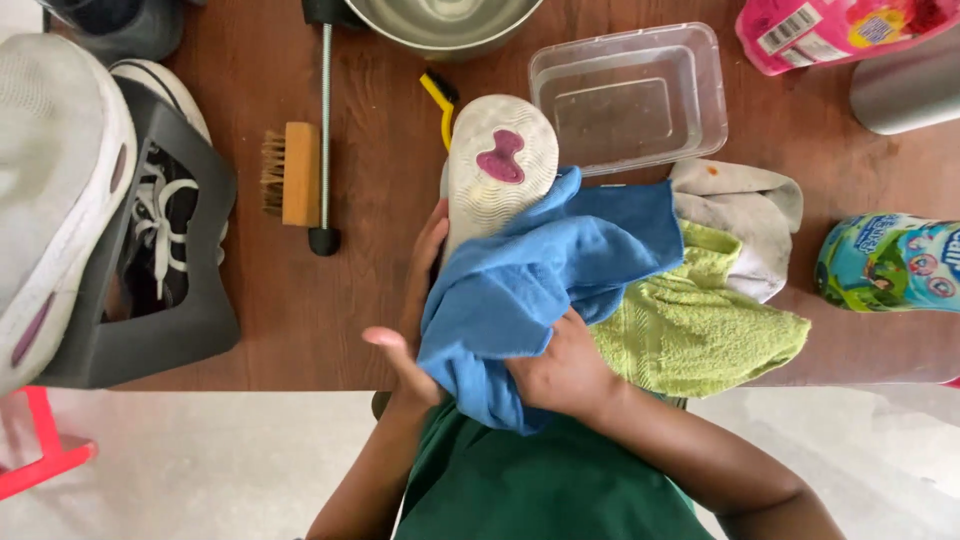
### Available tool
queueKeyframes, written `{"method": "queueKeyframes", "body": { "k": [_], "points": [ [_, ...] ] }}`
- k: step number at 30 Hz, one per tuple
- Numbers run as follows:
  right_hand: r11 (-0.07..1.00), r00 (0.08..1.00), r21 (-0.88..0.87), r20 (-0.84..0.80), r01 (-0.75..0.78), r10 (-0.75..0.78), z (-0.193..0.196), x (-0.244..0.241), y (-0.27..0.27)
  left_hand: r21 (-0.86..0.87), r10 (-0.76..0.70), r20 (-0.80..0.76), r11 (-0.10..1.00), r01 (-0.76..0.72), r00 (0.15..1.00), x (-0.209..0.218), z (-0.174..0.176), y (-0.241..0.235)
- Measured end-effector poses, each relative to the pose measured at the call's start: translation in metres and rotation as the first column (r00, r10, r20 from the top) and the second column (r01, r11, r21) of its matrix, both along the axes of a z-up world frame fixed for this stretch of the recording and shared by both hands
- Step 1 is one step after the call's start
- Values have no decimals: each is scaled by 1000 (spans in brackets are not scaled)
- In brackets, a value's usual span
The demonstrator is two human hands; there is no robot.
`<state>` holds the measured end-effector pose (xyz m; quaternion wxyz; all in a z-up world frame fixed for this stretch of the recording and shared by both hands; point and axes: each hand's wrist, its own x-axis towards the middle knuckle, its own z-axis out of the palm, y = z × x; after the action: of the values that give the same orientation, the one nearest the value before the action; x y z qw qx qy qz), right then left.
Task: The person cleans the sole of a white sneaker using a yellow brush and water from a plastic container. They scrub the sole repeatedly, then wipe it with a blue cloth. The person continues scrubbing the sole with the brush and water throughout the video.
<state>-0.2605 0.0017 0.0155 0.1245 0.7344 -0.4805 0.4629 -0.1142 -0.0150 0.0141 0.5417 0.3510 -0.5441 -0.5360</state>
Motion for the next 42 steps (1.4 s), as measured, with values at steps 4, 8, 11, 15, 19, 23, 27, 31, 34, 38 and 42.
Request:
{"method": "queueKeyframes", "body": {
  "k": [4,8,11,15,19,23,27,31,34,38,42],
  "points": [
    [958,958,-23,36,-285,286,9,6,3,8,-18,-131,1000,20,991,-2,-14,-1],
    [810,797,0,180,-586,576,-36,16,32,-7,-14,-70,1000,14,997,-4,1,1],
    [811,775,13,303,-585,555,-57,-1,46,-21,-88,193,995,93,977,16,-7,1],
    [959,976,216,155,-186,155,-19,14,28,-17,-51,69,999,52,996,10,-6,-1],
    [960,989,258,-73,-107,129,-31,19,34,52,-33,-115,998,39,993,4,-17,-2],
    [987,984,97,-109,-130,141,-80,18,63,59,-88,-33,994,90,996,12,-9,-4],
    [971,971,46,-44,-234,236,-76,8,55,15,-108,32,994,107,994,16,-24,-5],
    [844,859,159,116,-512,499,-68,0,48,6,-93,106,996,93,990,18,-23,-6],
    [902,924,201,58,-382,378,-63,7,49,43,-101,139,994,95,985,20,-14,-2],
    [967,989,230,-82,-104,126,-54,9,44,-13,-84,141,996,87,986,18,-20,-7],
    [970,979,201,-122,-137,164,-47,8,44,-31,-88,157,995,94,984,19,-24,-8]
  ]
}}
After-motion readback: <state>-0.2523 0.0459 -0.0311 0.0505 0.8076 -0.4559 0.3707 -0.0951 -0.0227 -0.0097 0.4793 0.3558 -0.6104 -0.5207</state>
